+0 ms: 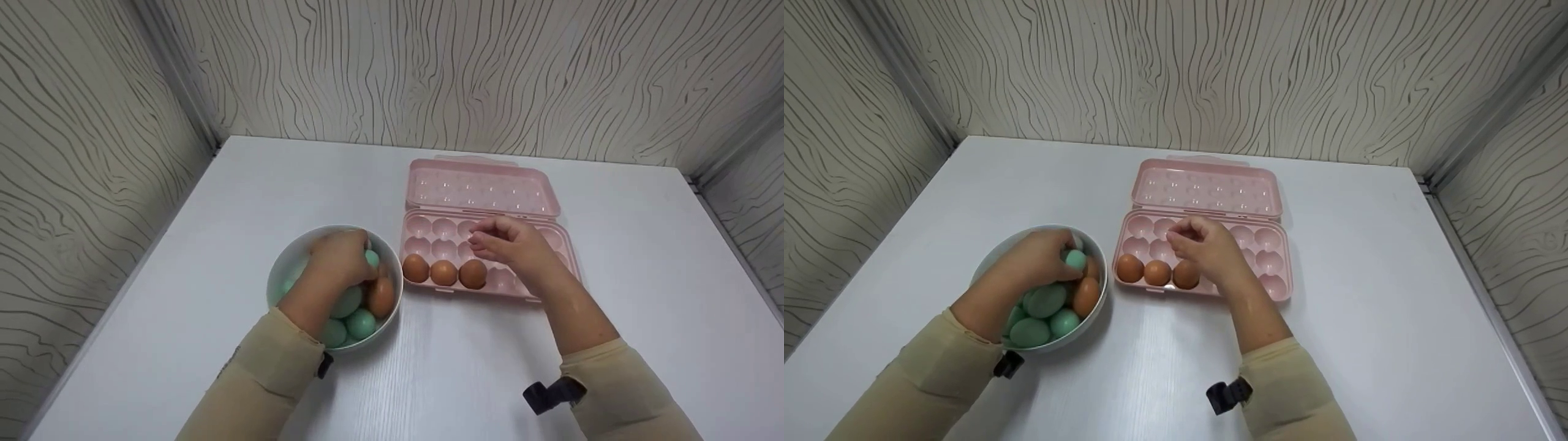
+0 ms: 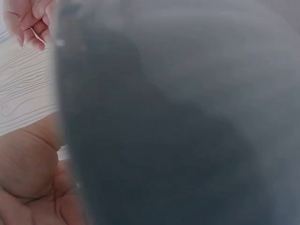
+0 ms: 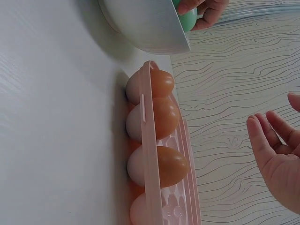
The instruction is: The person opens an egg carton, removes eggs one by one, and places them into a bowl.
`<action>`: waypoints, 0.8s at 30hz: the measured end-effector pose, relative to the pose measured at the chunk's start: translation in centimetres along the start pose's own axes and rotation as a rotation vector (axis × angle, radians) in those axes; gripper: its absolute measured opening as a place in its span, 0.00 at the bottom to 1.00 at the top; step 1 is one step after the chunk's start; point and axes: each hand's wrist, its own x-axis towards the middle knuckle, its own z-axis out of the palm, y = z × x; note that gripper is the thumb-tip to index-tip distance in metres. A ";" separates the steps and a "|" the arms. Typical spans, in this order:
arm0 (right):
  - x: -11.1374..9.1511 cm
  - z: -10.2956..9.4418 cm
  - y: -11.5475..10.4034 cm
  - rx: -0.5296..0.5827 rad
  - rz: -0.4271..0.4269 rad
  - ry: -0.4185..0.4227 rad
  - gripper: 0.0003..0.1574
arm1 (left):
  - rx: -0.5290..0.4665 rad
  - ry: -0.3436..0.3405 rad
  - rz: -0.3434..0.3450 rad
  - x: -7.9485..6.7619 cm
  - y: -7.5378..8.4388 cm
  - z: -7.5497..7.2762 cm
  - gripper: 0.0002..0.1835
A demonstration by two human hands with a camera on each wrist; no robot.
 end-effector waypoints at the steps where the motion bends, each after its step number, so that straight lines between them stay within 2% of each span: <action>1: 0.0 0.0 0.1 0.003 0.001 0.002 0.19 | 0.002 -0.008 0.001 0.0 0.0 -0.1 0.14; 9: 0.1 -0.2 0.3 0.003 -0.005 -0.008 0.23 | -0.120 -0.066 -0.044 -0.5 0.3 -0.8 0.09; 12: 0.1 -0.2 0.4 0.008 -0.001 -0.007 0.21 | -0.167 -0.075 -0.040 -0.7 0.3 -1.0 0.08; 18: 0.1 -0.4 0.7 0.005 0.008 -0.006 0.18 | -0.139 -0.064 0.005 -0.4 0.2 -1.3 0.13; 24: 0.2 -0.8 1.1 -0.010 0.013 0.004 0.17 | -0.130 -0.065 -0.041 -0.2 0.6 -1.6 0.22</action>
